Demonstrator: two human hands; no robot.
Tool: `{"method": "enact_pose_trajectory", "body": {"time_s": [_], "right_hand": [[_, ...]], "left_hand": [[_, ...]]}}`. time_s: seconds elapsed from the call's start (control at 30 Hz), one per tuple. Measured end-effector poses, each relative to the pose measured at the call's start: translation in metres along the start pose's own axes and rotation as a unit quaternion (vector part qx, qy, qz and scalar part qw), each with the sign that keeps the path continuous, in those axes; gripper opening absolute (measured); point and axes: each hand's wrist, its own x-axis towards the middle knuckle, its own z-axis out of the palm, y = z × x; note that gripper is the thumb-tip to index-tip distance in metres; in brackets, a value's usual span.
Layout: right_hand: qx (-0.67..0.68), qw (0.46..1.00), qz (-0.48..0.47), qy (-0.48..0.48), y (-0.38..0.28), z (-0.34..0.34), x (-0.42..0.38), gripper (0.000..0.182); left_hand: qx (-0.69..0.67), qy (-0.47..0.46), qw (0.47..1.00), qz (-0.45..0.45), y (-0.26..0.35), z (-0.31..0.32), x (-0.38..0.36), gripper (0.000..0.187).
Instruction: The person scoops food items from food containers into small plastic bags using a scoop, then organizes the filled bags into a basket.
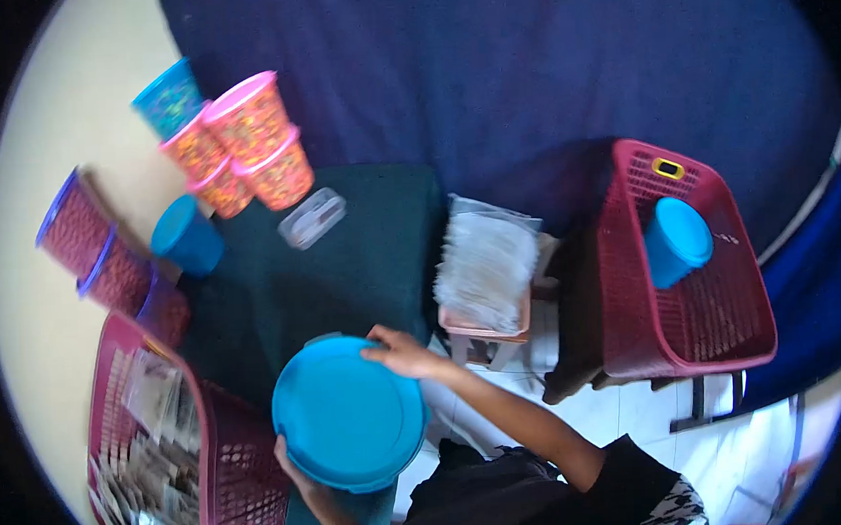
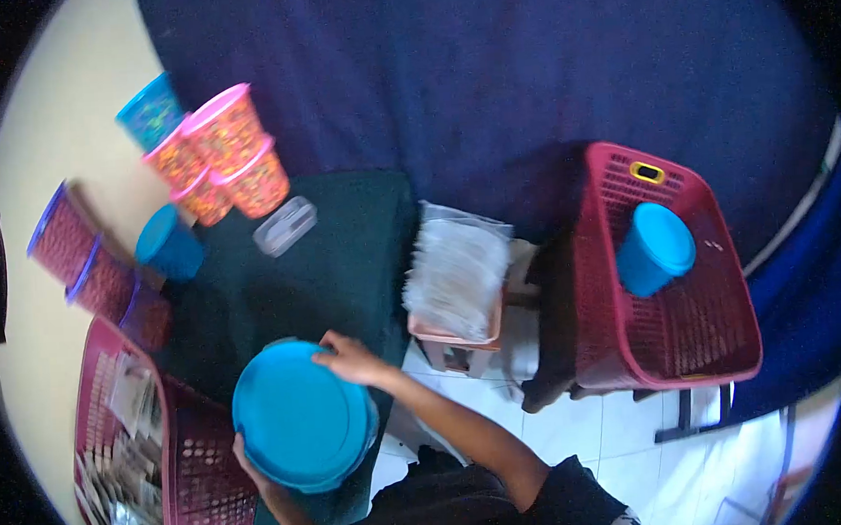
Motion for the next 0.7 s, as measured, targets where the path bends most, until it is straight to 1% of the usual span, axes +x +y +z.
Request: {"method": "enact_pose_trajectory", "body": {"time_s": [0.07,0.1,0.13,0.17,0.2,0.23,0.27,0.3,0.33,0.4,0.43,0.47,0.5,0.53,0.57,0.6,0.67,0.7], "right_hand": [[0.036,0.999,-0.029,0.014,0.007,-0.012,-0.031,0.037],[0.049,0.998,-0.034,0.026,0.015,-0.017,-0.044,0.029],[0.048,0.996,-0.063,0.040,0.011,-0.028,-0.065,0.029],[0.045,0.995,-0.068,0.055,0.008,-0.040,-0.084,0.028],[0.040,0.994,-0.073,0.068,0.006,-0.053,-0.102,0.027],[0.049,0.991,-0.092,0.084,0.010,-0.065,-0.119,0.026],[0.059,0.987,-0.111,0.099,0.012,-0.077,-0.136,0.025],[0.072,0.986,-0.087,0.123,0.004,-0.092,-0.160,0.024],[0.082,0.974,-0.134,0.163,0.013,-0.101,-0.177,0.023],[0.071,0.963,-0.134,0.225,-0.003,-0.132,-0.230,0.023],[0.093,0.954,-0.132,0.251,-0.005,-0.143,-0.254,0.023],[0.114,0.945,-0.131,0.276,-0.007,-0.154,-0.278,0.023],[0.154,0.938,-0.110,0.291,-0.020,-0.167,-0.306,0.023],[0.136,0.914,-0.148,0.352,-0.020,-0.176,-0.325,0.019],[0.181,0.894,-0.155,0.379,-0.027,-0.186,-0.348,0.020],[0.226,0.872,-0.162,0.404,-0.036,-0.196,-0.371,0.021],[0.235,0.829,-0.154,0.484,-0.040,-0.216,-0.414,0.022],[0.259,0.804,-0.159,0.511,-0.042,-0.225,-0.437,0.022]], "left_hand": [[0.000,-0.041,0.997,-0.060,0.004,0.022,-0.018,0.068],[0.005,-0.062,0.996,-0.071,0.003,0.037,-0.029,0.068],[0.009,-0.028,0.999,-0.041,-0.002,0.053,-0.043,0.068],[0.012,0.007,1.000,-0.010,-0.010,0.065,-0.053,0.068],[0.014,-0.005,1.000,-0.019,-0.019,0.063,-0.052,0.068],[-0.006,-0.039,0.999,-0.010,-0.028,0.051,-0.045,0.060],[-0.026,-0.071,0.997,0.000,-0.031,0.061,-0.052,0.054],[-0.030,-0.074,0.996,-0.045,-0.029,0.076,-0.063,0.050],[-0.025,-0.082,0.995,-0.051,-0.037,0.080,-0.071,0.050],[0.075,-0.136,0.984,0.086,-0.057,0.090,-0.085,0.052],[-0.051,-0.110,0.989,0.089,-0.060,0.119,-0.107,0.046],[-0.052,-0.118,0.988,0.082,-0.061,0.144,-0.123,0.046],[-0.113,-0.198,0.970,0.082,-0.061,0.166,-0.138,0.047],[-0.174,-0.276,0.942,0.080,-0.066,0.179,-0.148,0.048],[-0.061,-0.239,0.955,0.164,-0.085,0.166,-0.144,0.046],[-0.061,-0.246,0.954,0.158,-0.097,0.173,-0.149,0.046],[-0.081,-0.319,0.933,0.144,-0.115,0.194,-0.164,0.046],[-0.042,-0.260,0.957,0.119,-0.103,0.258,-0.210,0.036]]}}
